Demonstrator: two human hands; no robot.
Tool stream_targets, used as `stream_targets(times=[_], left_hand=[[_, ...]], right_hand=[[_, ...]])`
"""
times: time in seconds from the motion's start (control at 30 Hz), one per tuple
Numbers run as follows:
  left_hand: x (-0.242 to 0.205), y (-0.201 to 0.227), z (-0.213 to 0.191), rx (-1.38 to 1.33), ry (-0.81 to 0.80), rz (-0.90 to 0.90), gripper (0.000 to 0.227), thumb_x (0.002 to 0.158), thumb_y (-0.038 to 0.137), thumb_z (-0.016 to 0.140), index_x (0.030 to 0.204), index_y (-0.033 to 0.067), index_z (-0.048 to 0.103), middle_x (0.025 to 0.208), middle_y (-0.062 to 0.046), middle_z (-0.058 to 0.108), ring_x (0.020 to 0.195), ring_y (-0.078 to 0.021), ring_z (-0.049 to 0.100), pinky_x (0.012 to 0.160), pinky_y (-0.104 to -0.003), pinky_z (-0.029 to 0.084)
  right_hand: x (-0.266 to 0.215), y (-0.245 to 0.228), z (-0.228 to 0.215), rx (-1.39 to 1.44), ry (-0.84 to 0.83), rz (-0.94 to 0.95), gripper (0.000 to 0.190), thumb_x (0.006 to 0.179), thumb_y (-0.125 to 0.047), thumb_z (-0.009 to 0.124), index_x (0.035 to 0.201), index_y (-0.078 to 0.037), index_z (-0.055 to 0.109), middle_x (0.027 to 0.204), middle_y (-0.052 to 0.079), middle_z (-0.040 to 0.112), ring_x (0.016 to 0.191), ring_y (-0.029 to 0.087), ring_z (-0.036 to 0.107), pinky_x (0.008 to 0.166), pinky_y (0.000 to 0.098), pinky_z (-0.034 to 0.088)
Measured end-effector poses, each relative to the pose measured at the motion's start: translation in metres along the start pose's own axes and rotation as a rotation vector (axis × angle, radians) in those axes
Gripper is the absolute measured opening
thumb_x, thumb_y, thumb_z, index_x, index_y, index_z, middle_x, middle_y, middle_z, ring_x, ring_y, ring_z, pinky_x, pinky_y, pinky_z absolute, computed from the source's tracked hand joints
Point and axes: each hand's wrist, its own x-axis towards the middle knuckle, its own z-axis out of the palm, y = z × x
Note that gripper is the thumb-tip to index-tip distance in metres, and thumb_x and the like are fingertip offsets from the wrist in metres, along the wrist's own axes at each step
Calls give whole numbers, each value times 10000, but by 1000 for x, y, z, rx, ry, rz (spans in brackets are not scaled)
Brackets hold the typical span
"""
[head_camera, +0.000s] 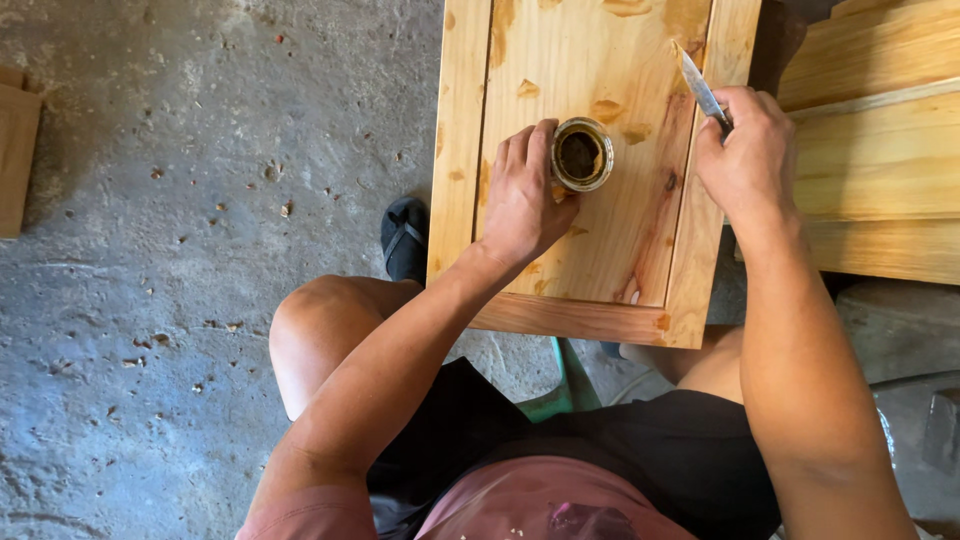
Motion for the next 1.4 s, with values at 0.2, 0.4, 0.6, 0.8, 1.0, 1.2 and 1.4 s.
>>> stream_targets(times=[0.2,0.4,0.6,0.8,1.0,1.2,1.4], left_hand=[[2,2,2,33,12,33,820,702,85,834,1412,-4,431,1335,-238,551,1281,-428,497,1099,-488,421],[3,2,0,27,-16,13,835,686,72,830,1409,-17,423,1350,-238,547,1283,-420,493,1092,-482,424],[4,3,1,34,-10,19,813,693,58,817,1405,-5,432,1350,-223,557,1283,-414,500,1100,-478,421],[4,2,0,35,-17,32,818,701,64,817,1413,-2,420,1334,-221,555,1272,-408,504,1100,-483,420],[9,4,-3,85,-9,39,782,703,127,851,1369,31,452,1260,-205,593,1223,-402,530,1072,-497,408],[18,2,-6,112,-52,37,759,680,172,863,1321,55,475,1116,-176,626,1098,-376,577,997,-495,422],[24,2,-9,144,-104,20,696,674,151,846,1271,77,495,1063,-161,638,1046,-378,588,951,-498,434]], right_hand=[[1,4,1,-24,51,-29,217,949,28,659,1163,2,686,1077,209,679,979,405,660,864,472,526],[1,6,5,-54,30,43,237,937,3,677,1173,-22,695,1031,195,665,939,402,653,815,478,514],[0,2,3,-66,-1,60,183,978,-42,709,1161,-25,696,1006,194,657,919,395,650,806,480,511],[3,-4,6,-34,28,9,283,947,16,668,1228,-17,672,1025,194,655,918,392,649,804,474,513],[3,-9,6,-34,29,13,275,974,44,678,1242,-17,681,1065,202,671,936,398,664,815,467,523],[1,-13,23,35,126,-56,329,919,87,643,1239,12,668,1185,211,689,1063,390,672,937,445,542],[1,-18,34,6,65,52,329,961,43,674,1280,-25,717,1102,223,653,988,379,656,876,443,533]])
